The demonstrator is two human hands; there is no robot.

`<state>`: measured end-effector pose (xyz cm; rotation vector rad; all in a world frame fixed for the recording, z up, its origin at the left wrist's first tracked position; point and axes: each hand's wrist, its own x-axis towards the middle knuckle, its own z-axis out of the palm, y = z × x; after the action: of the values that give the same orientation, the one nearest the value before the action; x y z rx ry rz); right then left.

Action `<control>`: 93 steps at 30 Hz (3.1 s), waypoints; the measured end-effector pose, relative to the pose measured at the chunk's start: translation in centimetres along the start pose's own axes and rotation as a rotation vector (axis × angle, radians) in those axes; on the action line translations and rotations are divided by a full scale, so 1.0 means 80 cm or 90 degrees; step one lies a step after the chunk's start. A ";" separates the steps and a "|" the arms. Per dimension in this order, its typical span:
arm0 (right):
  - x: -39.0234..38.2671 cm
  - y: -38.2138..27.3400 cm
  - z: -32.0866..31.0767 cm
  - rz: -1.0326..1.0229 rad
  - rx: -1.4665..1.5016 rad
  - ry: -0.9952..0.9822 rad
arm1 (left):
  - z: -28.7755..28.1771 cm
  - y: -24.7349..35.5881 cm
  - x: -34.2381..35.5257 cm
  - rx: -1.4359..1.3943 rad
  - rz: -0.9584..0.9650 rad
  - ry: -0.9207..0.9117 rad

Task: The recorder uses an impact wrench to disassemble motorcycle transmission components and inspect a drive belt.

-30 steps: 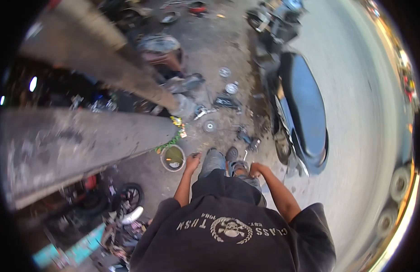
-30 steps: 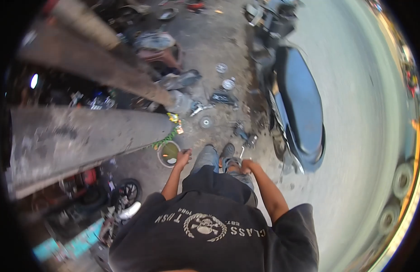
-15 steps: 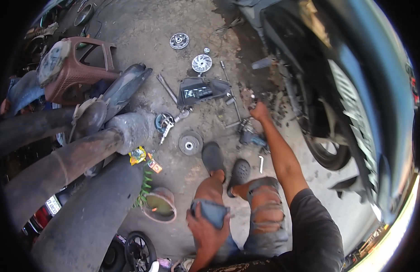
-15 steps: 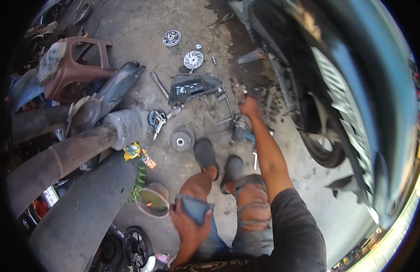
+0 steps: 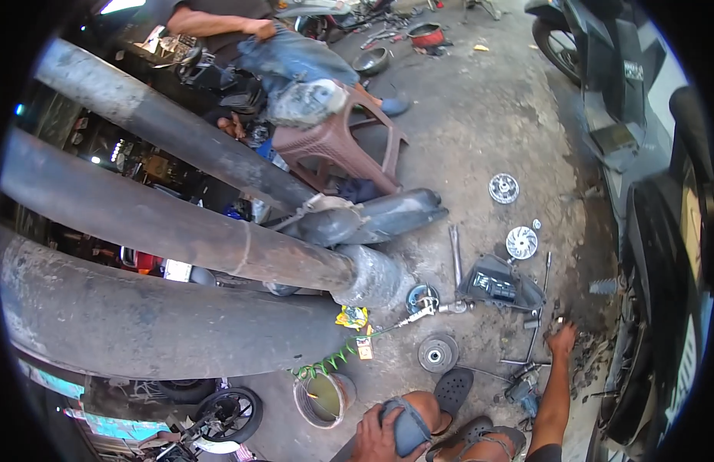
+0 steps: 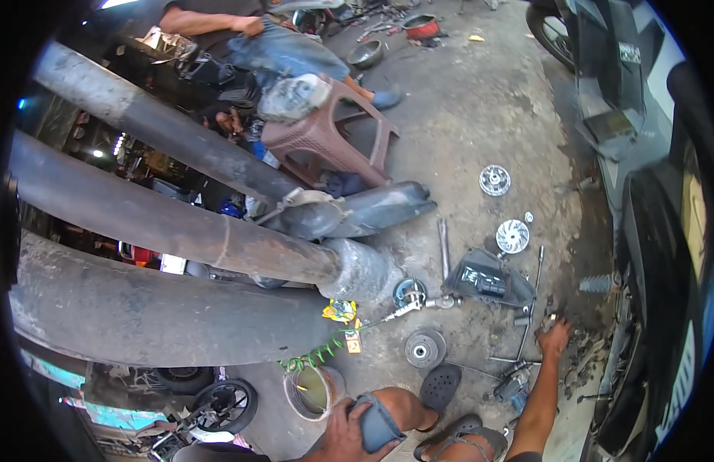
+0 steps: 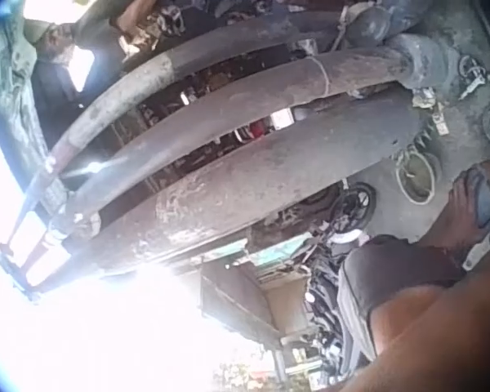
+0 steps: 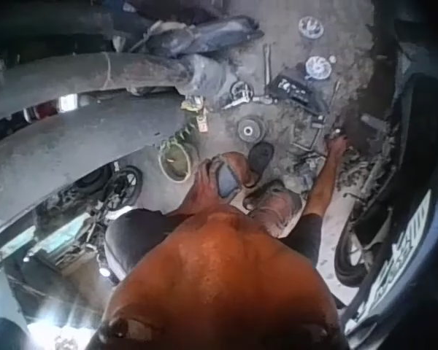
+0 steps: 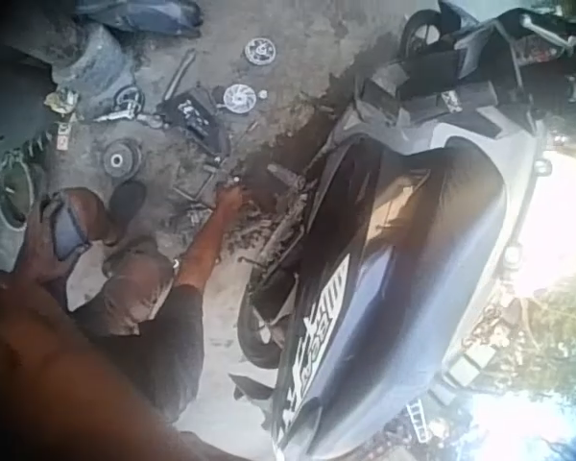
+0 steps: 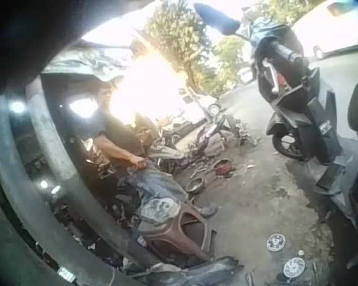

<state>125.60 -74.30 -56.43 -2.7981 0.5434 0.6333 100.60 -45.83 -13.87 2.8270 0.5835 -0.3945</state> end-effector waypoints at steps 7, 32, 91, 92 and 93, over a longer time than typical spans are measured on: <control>-0.177 -0.086 -0.235 -0.081 0.176 -0.062 | -0.052 0.023 0.063 -0.156 0.168 0.109; -0.613 -0.334 -0.912 -0.094 1.733 -0.629 | -0.697 0.217 0.032 -0.389 0.555 0.262; -0.611 -0.299 -1.033 -0.124 1.019 -0.322 | -0.741 0.180 0.045 -0.707 0.247 -0.330; -0.611 -0.300 -1.030 -0.131 1.003 -0.325 | -0.738 0.179 0.046 -0.709 0.250 -0.327; -0.612 -0.300 -1.030 -0.139 0.988 -0.327 | -0.737 0.180 0.048 -0.711 0.253 -0.323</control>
<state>124.62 -61.55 41.52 -1.1577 0.3365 0.4841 122.62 -41.25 42.66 1.6181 0.0525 -0.4762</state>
